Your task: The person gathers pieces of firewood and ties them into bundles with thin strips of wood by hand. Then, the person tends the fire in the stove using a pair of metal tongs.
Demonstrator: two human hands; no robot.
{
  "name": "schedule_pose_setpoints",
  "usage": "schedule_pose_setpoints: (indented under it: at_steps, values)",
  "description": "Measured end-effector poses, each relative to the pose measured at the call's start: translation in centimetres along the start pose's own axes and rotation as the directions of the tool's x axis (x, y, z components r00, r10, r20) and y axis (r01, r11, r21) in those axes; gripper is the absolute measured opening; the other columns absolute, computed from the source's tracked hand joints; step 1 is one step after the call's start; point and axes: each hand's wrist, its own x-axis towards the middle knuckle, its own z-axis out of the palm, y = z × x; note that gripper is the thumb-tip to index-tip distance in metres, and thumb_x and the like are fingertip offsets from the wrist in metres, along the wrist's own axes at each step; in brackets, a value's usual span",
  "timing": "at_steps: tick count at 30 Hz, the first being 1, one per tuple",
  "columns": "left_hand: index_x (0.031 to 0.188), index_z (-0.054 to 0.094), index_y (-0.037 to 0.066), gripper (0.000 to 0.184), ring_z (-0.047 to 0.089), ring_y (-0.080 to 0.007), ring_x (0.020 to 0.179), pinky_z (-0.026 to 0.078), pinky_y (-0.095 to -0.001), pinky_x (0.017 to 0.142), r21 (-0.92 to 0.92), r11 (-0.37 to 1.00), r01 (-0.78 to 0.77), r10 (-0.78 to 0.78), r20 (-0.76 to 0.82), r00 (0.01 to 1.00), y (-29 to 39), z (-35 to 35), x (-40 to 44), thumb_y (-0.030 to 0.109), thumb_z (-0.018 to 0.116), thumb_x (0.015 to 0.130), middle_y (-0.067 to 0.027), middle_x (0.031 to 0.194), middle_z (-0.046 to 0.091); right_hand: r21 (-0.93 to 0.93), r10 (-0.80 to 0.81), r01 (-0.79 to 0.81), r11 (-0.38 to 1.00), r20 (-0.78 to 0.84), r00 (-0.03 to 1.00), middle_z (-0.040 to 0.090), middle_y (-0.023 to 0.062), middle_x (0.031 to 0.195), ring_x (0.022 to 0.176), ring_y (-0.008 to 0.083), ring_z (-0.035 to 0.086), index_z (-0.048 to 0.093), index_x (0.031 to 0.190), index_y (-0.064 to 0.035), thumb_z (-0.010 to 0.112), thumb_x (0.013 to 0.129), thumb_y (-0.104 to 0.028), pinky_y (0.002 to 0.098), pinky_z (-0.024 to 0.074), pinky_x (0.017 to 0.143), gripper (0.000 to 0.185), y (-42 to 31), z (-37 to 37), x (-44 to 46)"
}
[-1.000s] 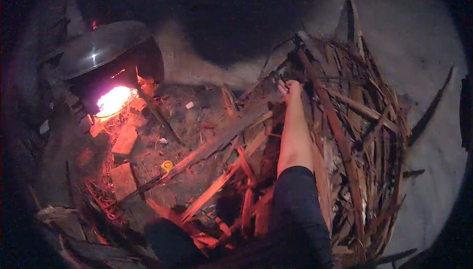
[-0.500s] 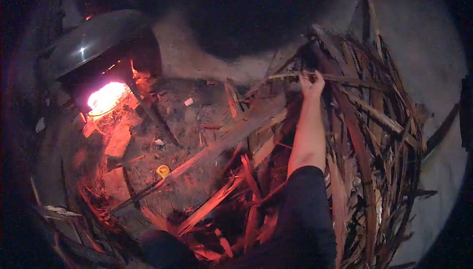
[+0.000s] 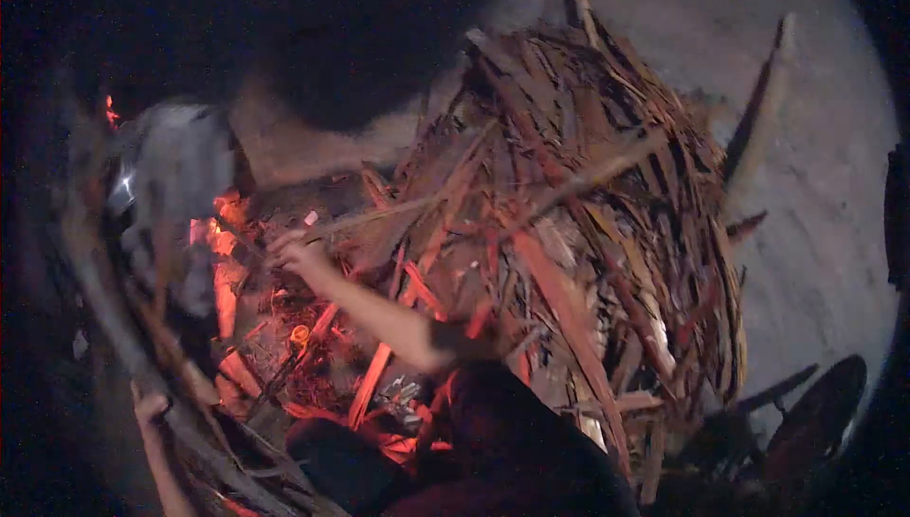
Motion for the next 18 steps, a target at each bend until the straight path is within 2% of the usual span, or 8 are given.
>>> schedule_pose_setpoints:
  at_steps: [2, 5, 6, 10, 14, 16, 18]
  values:
    - [0.116, 0.04, -0.003, 0.074, 0.055, -0.0162, 0.076, 0.042, -0.0297, 0.077, -0.016, 1.0, 0.025, -0.022, 0.161, 0.987, 3.4, 6.0, 0.1, 0.015, 0.06, 0.048, -0.0097, 0.092, 0.056, 0.06, 0.114, -0.11, 0.992, -0.059, 0.992, 0.058, 0.006, 0.072, 0.067, 0.0166, 0.056, 0.059, 0.079, -0.0037, 0.053, 0.067, -0.006, 0.0275, 0.0442, 0.059, 0.013, 1.1, 2.2, -2.6]
    - [0.117, 0.039, -0.002, 0.075, 0.055, -0.0152, 0.075, 0.042, -0.029, 0.077, -0.045, 0.998, 0.045, -0.03, 0.287, 0.958, 7.1, 12.5, -1.3, 0.014, 0.059, 0.047, -0.0089, 0.092, 0.056, 0.066, 0.155, -0.151, 0.986, -0.052, 0.987, 0.058, 0.007, 0.072, 0.067, 0.0173, 0.056, 0.059, 0.079, -0.0039, 0.053, 0.068, -0.006, 0.0284, 0.0443, 0.059, 0.013, 2.1, 3.2, -6.3]
    - [0.118, 0.038, -0.001, 0.078, 0.055, -0.0174, 0.078, 0.042, -0.0298, 0.077, -0.068, 0.997, 0.034, -0.009, 0.339, 0.941, 8.2, 14.2, -1.9, 0.015, 0.059, 0.045, -0.0089, 0.094, 0.056, 0.061, 0.16, -0.158, 0.986, -0.047, 0.986, 0.058, 0.0074, 0.072, 0.067, 0.0176, 0.056, 0.059, 0.079, -0.004, 0.053, 0.068, -0.006, 0.0287, 0.0443, 0.059, 0.013, 2.4, 3.6, -7.3]
    - [0.119, 0.038, 0.003, 0.083, 0.054, -0.0231, 0.088, 0.043, -0.0322, 0.078, -0.111, 0.993, 0.043, 0.021, 0.517, 0.856, 8.8, 15.2, -2.5, 0.016, 0.058, 0.04, -0.0094, 0.1, 0.055, -0.041, 0.133, -0.133, 0.99, -0.007, 0.991, 0.058, 0.0087, 0.072, 0.067, 0.0186, 0.056, 0.06, 0.08, -0.0043, 0.053, 0.069, -0.006, 0.0298, 0.0444, 0.059, 0.013, 1.2, 3.4, -9.6]
    - [0.12, 0.037, 0.003, 0.087, 0.052, -0.0249, 0.095, 0.042, -0.0331, 0.081, -0.158, 0.987, -0.028, 0.108, 0.526, 0.843, 9.2, 14.6, -3.6, 0.014, 0.06, 0.037, -0.0104, 0.105, 0.053, -0.245, 0.043, -0.018, 0.969, 0.097, 0.994, 0.058, 0.0101, 0.072, 0.067, 0.0196, 0.057, 0.06, 0.08, -0.0046, 0.053, 0.069, -0.006, 0.031, 0.0446, 0.059, 0.013, -1.8, 2.6, -10.4]
    - [0.122, 0.035, 0.003, 0.092, 0.051, -0.0252, 0.096, 0.041, -0.0334, 0.083, 0.052, 0.999, 0.018, -0.049, 0.691, 0.721, 8.3, 13.0, -2.4, 0.012, 0.062, 0.034, -0.0098, 0.107, 0.052, -0.383, -0.021, 0.086, 0.92, 0.17, 0.985, 0.058, 0.0108, 0.072, 0.068, 0.0201, 0.057, 0.06, 0.081, -0.0047, 0.053, 0.069, -0.006, 0.0316, 0.0446, 0.059, 0.014, -4.1, 1.4, -11.1]
    - [0.122, 0.034, 0.003, 0.094, 0.051, -0.0254, 0.097, 0.04, -0.0334, 0.084, 0.052, 0.996, 0.069, -0.086, 0.7, 0.709, 9.1, 13.3, -3.5, 0.01, 0.064, 0.034, -0.0098, 0.108, 0.052, -0.531, -0.106, 0.239, 0.813, 0.269, 0.957, 0.058, 0.0114, 0.072, 0.068, 0.0206, 0.057, 0.061, 0.081, -0.0048, 0.053, 0.07, -0.006, 0.0321, 0.0447, 0.059, 0.014, -7.4, -0.5, -12.1]
